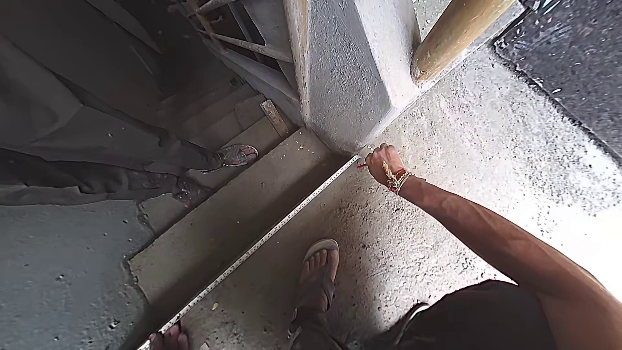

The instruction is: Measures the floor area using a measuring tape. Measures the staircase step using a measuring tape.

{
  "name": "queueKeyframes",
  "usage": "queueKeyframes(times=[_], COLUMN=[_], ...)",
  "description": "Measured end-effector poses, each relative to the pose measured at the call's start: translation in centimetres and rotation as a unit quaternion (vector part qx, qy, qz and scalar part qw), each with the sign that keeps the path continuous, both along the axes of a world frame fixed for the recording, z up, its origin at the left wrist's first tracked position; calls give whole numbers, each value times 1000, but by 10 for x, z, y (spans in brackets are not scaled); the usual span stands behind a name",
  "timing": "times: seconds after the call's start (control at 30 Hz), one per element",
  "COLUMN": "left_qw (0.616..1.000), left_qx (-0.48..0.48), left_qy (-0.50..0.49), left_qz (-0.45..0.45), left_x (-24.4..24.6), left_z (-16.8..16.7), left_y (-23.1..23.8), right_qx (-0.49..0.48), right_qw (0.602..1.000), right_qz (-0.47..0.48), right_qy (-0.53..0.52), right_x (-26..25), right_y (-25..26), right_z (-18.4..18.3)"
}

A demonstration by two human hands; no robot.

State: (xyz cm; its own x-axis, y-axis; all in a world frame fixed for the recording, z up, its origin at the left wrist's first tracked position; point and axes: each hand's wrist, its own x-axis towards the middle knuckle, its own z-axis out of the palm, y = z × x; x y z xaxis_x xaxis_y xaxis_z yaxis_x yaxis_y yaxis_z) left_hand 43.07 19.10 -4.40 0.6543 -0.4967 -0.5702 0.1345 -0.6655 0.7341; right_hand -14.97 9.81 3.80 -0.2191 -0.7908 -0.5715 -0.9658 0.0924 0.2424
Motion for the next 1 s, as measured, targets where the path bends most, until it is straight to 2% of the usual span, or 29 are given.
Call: queueKeyframes(times=[0.03,0.1,0.33,0.5,0.73,0.83,1.0], left_qw=[999,998,998,1000,1000,999,998], left_qx=[-31,-54,-57,-18,3,3,3], left_qy=[13,22,10,2,2,7,6], left_qz=[-13,4,-2,-17,6,52,57], left_x=[18,25,20,15,21,19,17], left_z=[-16,-24,-22,-12,-16,-16,-15], left_y=[5,6,4,1,1,0,-1], right_qx=[-4,-8,8,13,16,3,16], right_qw=[1000,1000,1000,1000,1000,1000,1000], right_qz=[5,13,23,12,-3,-12,-5], right_qy=[5,7,3,7,18,6,17], right_x=[0,2,10,18,18,19,23], right_y=[0,0,-1,-1,-6,-7,-8], right_z=[0,2,6,12,16,14,13])
